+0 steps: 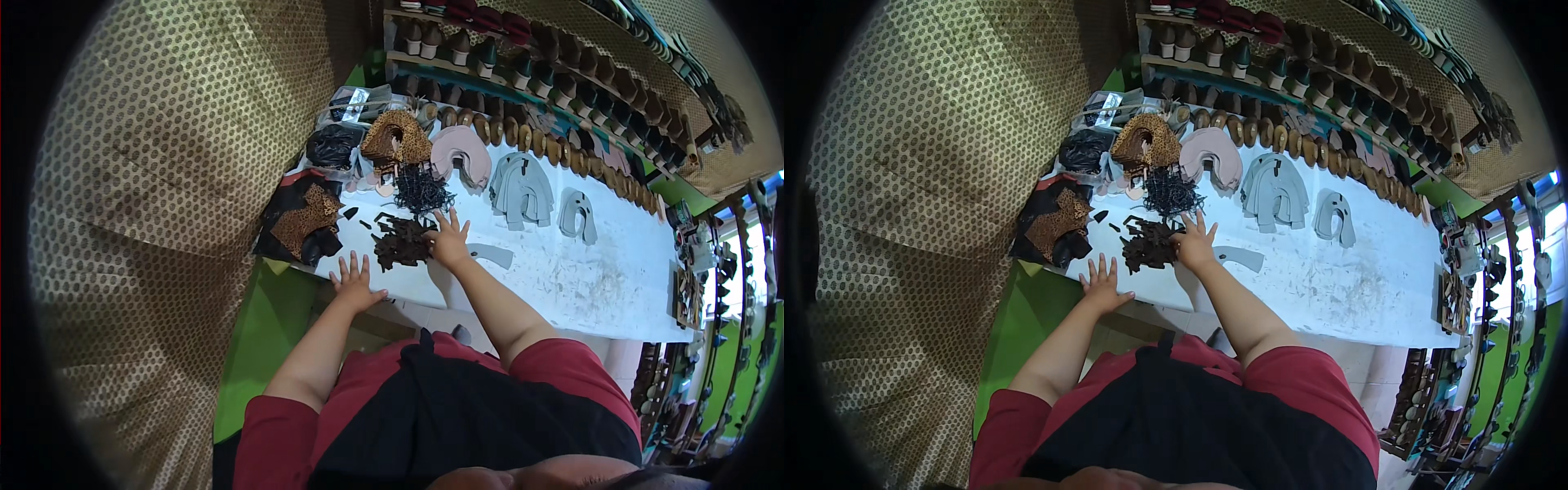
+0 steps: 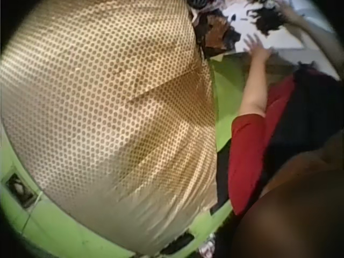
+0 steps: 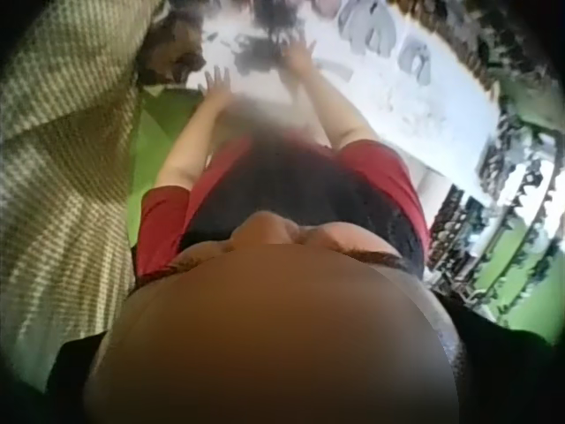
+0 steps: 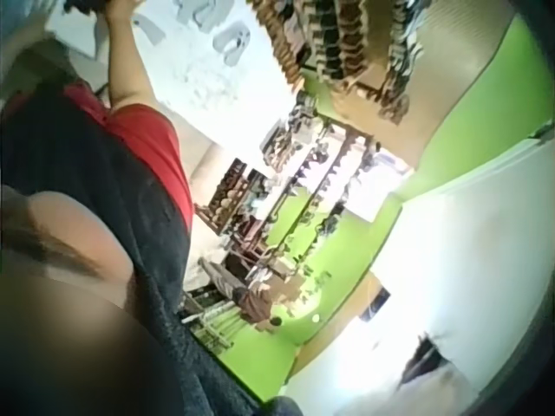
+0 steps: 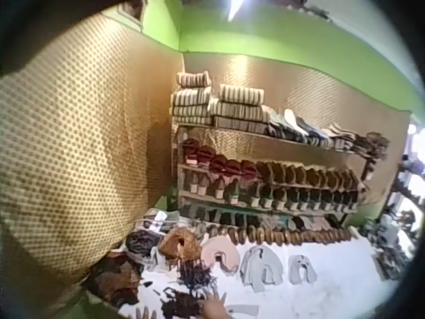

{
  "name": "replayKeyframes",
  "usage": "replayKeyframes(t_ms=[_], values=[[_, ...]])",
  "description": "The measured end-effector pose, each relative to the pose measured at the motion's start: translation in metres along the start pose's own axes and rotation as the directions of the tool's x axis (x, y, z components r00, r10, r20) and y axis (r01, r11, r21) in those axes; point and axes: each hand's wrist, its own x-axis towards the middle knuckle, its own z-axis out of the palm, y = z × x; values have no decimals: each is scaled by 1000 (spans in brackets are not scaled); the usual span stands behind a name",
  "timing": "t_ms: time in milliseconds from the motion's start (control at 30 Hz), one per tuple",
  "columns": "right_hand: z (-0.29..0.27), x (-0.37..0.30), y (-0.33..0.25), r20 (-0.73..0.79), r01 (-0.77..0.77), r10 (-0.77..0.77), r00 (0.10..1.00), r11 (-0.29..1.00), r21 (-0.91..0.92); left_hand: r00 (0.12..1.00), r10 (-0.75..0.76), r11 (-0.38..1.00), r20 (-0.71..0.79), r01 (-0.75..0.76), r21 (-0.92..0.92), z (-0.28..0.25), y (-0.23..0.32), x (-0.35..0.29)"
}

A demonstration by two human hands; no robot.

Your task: Organizing and preparing shoe upper components and laces on a workbench in a factory setting.

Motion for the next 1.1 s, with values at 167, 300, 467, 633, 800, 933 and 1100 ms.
replayKeyframes(t_ms=[167, 300, 467, 633, 800, 933, 1100], values=[[-20, -7, -4, 48, -101, 99, 994, 994, 47, 1000, 23, 1000, -13, -23, 14, 4, -8, -1], [-12, -11, 13, 16, -194, 194, 981, 966, 172, 998, 61, 997, 7, -62, 40, -2, -2, -3], [-6, -2, -3, 94, -62, 55, 994, 996, 70, 998, 16, 994, 66, -23, 111, -8, 0, -6], [3, -2, -3, 116, -83, 88, 989, 995, -52, 997, 9, 994, 79, -17, 110, -7, 2, -2], [-10, -23, 5, 48, -247, 243, 969, 955, 161, 996, -4, 995, 84, -5, 101, -7, 0, -3], [-10, -52, 30, -83, -447, 488, 869, 846, 291, 997, 1, 993, 71, -10, 121, -7, 3, -3], [2, -94, 34, -146, -577, 687, 712, 691, 435, 998, -2, 993, 59, -5, 122, -6, 3, -4]])
